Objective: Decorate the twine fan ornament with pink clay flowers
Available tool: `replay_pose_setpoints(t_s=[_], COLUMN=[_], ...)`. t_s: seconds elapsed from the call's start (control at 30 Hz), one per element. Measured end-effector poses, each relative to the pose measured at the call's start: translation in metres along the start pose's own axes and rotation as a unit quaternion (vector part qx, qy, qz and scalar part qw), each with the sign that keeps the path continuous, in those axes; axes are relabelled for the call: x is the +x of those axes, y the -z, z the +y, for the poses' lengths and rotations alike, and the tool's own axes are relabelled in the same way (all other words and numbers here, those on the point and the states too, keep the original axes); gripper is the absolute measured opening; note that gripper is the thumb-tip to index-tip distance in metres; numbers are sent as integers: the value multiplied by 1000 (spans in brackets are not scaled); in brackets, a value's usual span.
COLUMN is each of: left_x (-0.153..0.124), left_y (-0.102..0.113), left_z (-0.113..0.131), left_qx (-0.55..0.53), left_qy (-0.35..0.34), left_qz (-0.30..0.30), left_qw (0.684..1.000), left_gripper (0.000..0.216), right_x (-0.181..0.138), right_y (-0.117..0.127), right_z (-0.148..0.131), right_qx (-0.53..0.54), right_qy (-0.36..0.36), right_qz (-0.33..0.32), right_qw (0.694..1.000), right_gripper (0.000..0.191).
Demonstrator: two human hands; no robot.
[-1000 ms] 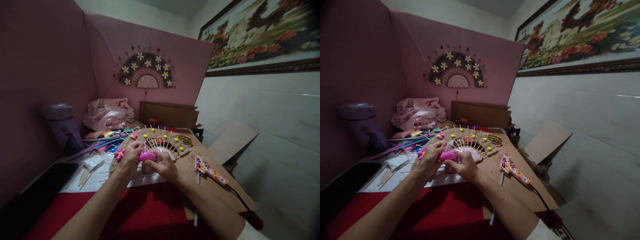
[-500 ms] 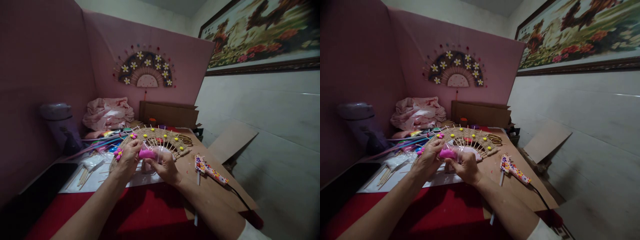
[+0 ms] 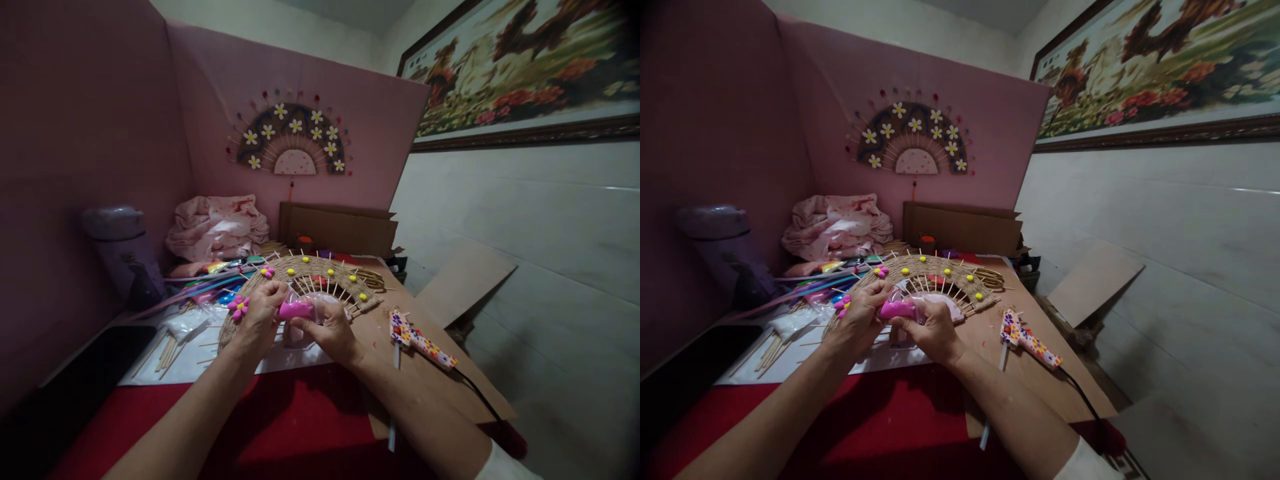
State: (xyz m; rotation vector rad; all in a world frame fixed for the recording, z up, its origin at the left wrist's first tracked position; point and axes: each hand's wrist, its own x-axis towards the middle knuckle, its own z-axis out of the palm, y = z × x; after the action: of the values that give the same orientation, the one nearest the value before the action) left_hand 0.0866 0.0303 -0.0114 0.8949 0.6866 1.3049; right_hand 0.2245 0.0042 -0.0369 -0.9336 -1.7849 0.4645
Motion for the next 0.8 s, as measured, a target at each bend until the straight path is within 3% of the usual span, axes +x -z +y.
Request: replay_pose_setpoints(t_s=[0.1,0.27,0.47,0.8], left_x=[0,-1,-5,-6], left_y=[1,0,-6,-5], left_z=[-1,1,6,5], left_qx=[-3,-10,-15,-5], left_qy=[-3,-6,14,20], left_qz=[-3,-11,1,3], left_qw=[1000,1000,1000,1000], left_gripper=[32,32,31,30], right_x=[0,1,1,1], right_y=[-3,-5,1,4], right_z=[3,1,-1,0], right_qx=[80,251,299,345], right_qy=[-48,-122,-152,-168], right_qz=[6,-41,-118,-182], right_qw=[996,959,935,905], right_gripper=[21,29,37,43])
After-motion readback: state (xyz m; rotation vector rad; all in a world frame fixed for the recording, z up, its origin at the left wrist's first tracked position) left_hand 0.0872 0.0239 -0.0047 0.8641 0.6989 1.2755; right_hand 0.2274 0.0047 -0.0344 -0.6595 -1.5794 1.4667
